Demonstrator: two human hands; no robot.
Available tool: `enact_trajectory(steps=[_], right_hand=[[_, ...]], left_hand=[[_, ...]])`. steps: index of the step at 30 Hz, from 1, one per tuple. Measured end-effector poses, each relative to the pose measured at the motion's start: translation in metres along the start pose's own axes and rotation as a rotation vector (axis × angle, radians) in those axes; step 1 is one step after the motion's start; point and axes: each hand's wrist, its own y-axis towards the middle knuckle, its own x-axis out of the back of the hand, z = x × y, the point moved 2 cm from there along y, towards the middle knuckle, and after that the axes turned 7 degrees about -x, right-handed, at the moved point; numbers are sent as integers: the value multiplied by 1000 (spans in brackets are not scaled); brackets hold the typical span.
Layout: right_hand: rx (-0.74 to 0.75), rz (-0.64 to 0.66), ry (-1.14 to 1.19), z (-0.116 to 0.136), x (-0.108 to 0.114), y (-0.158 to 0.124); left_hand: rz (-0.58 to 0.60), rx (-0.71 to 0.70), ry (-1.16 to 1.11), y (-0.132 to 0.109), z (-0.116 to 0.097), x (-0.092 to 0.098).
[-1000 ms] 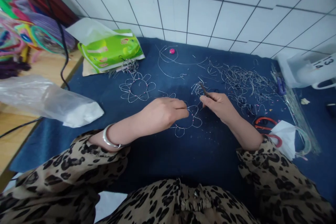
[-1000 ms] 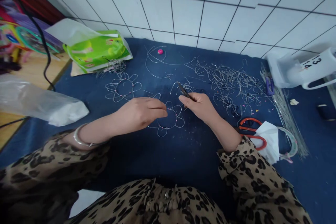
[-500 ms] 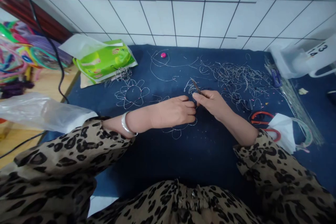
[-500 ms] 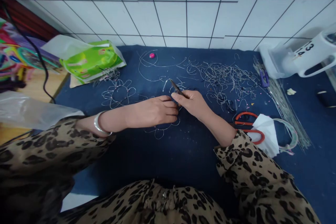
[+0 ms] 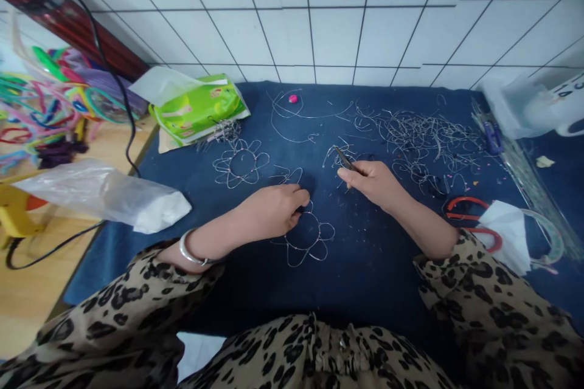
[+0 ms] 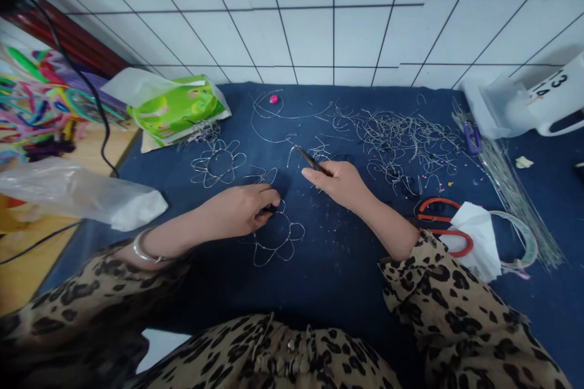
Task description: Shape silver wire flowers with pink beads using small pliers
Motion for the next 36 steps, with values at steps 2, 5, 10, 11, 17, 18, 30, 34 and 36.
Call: enact_trajectory(steps=[2,5,10,11,17,18,30,34,36], right_hand=[[1,6,-15,1,-1,-1],[0,10,-78,1,-2,-1],[-15,37,-184,0,-5,-2],[-11,35,-200,0,-5,-2],[23,12,-263,1,-8,-1],[25,10,-271,1,-8,-1],[28,15,-271,2,-7,-1],[11,42,-241,2,-5,-3],[-6,50,-224,2,-4,-4]], left_hand=[[-38,47,0,-5,-1,-3],[-77,113,29,-12,0,-6],[-83,193,35,-20,1,-8],[-96,202,28,-21,1,-7],[-173,-26,-11,-9,-3,1],[-157,-60,-5,-6,-4,0],[-29,-94,87,-1,-9,-4],[-103,-24,31,-7,-6,-3],[-152,10,12,-9,-4,-3]])
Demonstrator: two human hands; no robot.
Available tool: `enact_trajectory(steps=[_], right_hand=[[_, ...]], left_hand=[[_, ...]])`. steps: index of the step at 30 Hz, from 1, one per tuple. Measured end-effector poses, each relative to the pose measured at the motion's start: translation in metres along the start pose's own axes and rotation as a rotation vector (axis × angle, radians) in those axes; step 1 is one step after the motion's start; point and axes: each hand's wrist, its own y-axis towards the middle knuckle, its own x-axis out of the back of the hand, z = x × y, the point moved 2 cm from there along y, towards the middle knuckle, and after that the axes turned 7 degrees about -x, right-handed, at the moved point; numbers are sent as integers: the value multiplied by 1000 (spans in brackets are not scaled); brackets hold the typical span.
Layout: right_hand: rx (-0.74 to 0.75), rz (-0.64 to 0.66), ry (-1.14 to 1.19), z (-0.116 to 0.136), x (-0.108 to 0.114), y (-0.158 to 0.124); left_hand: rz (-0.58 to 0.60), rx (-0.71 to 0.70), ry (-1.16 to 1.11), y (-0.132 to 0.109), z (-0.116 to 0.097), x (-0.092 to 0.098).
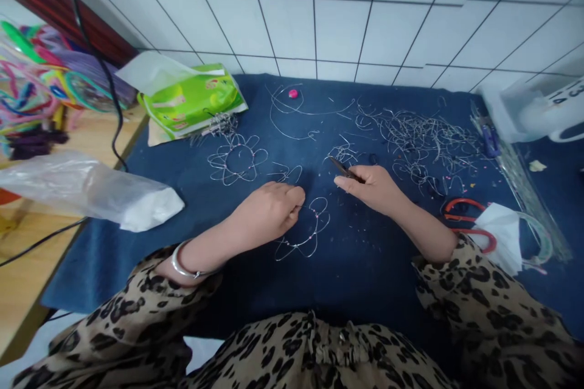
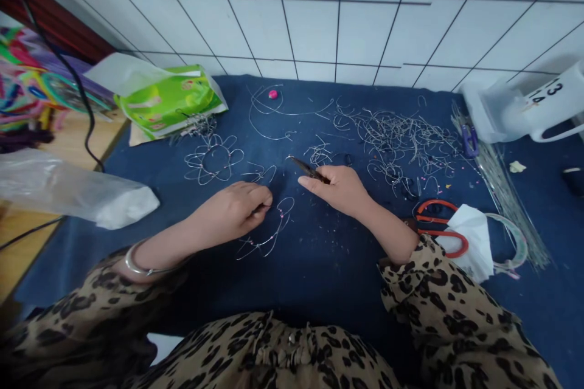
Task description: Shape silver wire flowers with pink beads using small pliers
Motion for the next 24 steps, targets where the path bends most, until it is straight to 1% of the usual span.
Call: enact_trajectory(steps=[7,11,16,20,24], right_hand=[[-57,61,65,6,-3,-5],[-57,76,50,10,-6,-8],[-72,132,84,12,-11,-9],[-59,160,119,14,-14,-11],[-56,159,111,15,-14,-11]], left_hand=[[-168,82,45,-4,1,-6],[-195,129,28,-5,0,-7],[-224,190,0,-7,1,-5],[-249,238,-52,-8,1,-4],[-295,250,-136,-9,2,-3]])
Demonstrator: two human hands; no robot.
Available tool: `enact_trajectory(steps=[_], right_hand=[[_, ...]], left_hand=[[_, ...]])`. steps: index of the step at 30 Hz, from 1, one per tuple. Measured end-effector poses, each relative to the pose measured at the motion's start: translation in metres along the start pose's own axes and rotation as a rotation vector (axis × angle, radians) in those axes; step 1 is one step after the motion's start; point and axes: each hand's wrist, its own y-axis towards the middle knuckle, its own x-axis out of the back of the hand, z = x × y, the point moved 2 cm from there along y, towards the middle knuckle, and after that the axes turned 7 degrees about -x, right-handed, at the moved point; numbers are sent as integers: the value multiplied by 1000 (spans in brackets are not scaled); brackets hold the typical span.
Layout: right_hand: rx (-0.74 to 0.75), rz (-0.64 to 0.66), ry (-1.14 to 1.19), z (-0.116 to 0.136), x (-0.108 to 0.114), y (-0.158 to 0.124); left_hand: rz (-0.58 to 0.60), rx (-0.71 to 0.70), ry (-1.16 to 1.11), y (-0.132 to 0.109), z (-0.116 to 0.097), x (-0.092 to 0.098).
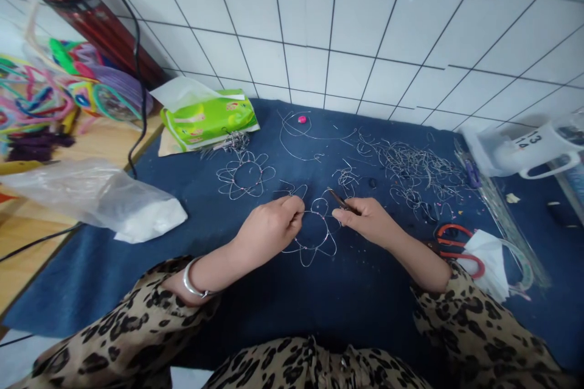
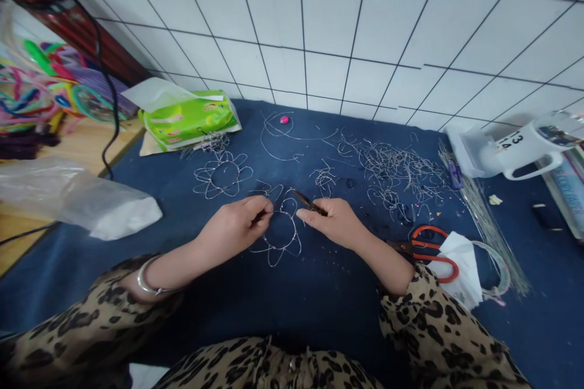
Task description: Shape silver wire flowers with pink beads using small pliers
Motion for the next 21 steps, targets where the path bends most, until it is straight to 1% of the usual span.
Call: enact_trajectory(steps=[4,9,11,13,17,21], right_hand=[[-16,-22,-24,1,3,-1],[-11,-92,-115,1,6,-1],[-1,-108,-133,0,7,-1],[-7,-98,-111,0,7,-1],[-18,-84,-33,1,7,-3],[18,-99,-17,5,4,-6]], left_hand=[[-40,-7,-107,0,3,1],[-41,-31,-230,2,3,4],[-53,-22,-236,3,3,5],[-69,-13,-187,2,2,5],[-104,-8,-2,0,2,4],[-90,-18,126,-2,1,3]])
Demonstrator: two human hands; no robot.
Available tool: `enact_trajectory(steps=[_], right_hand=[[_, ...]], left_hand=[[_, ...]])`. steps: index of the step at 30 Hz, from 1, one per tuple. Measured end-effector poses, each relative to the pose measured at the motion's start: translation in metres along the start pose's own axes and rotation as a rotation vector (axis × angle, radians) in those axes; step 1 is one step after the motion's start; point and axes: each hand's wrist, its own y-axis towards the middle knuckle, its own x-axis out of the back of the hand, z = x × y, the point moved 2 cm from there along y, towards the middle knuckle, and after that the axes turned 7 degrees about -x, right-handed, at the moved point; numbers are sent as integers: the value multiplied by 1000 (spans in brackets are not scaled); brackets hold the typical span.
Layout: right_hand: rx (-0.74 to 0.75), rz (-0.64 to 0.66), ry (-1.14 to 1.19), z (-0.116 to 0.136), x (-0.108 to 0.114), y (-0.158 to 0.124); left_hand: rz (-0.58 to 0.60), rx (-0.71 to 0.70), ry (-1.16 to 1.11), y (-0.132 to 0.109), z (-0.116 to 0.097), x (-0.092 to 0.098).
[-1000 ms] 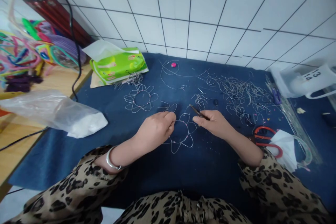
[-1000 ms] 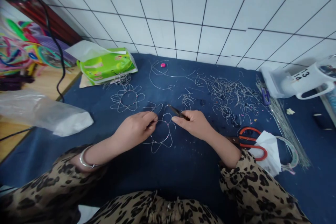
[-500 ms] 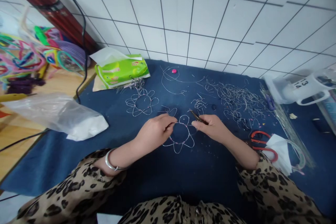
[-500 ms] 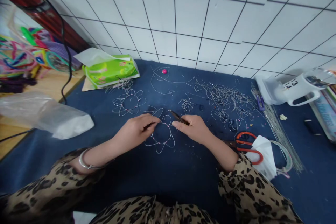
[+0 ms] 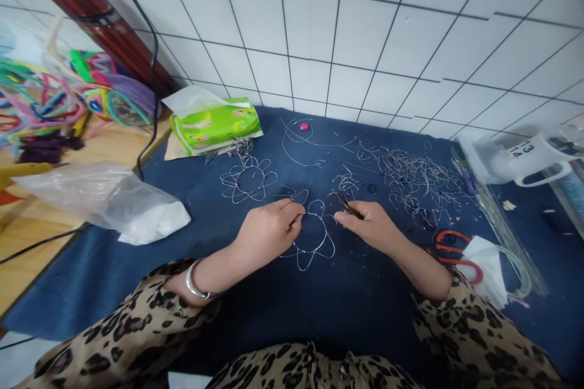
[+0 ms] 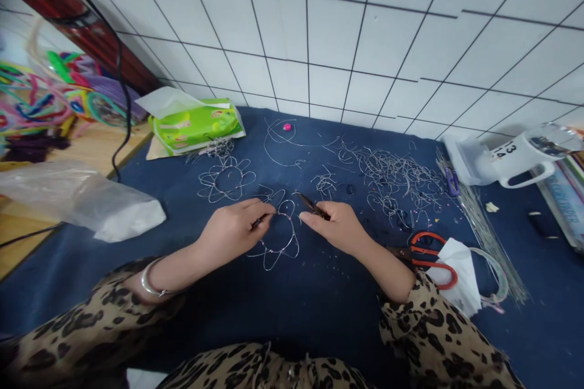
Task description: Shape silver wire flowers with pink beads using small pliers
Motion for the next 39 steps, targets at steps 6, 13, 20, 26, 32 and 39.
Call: enact_trajectory(steps=[6,13,20,26,32,39], right_hand=[[46,-75,22,6,1,-6],[22,-108,-253,5,-5,-8],[68,-153,-426,1,-11,-3],[76,-83,-323,-1,-15,0],[62,-45,-138,-4,-14,1],[67,2,-44,-1,-16,0]], left_hand=[[-20,-26,154,-2,0,-2],[0,-8,141,-3,-4,-3],[41,40,-62,-2,-10,-9],[39,66,-329,1,-12,-11],[25,56,-606,0,-10,-17],[5,32,-644,1,-13,-22]])
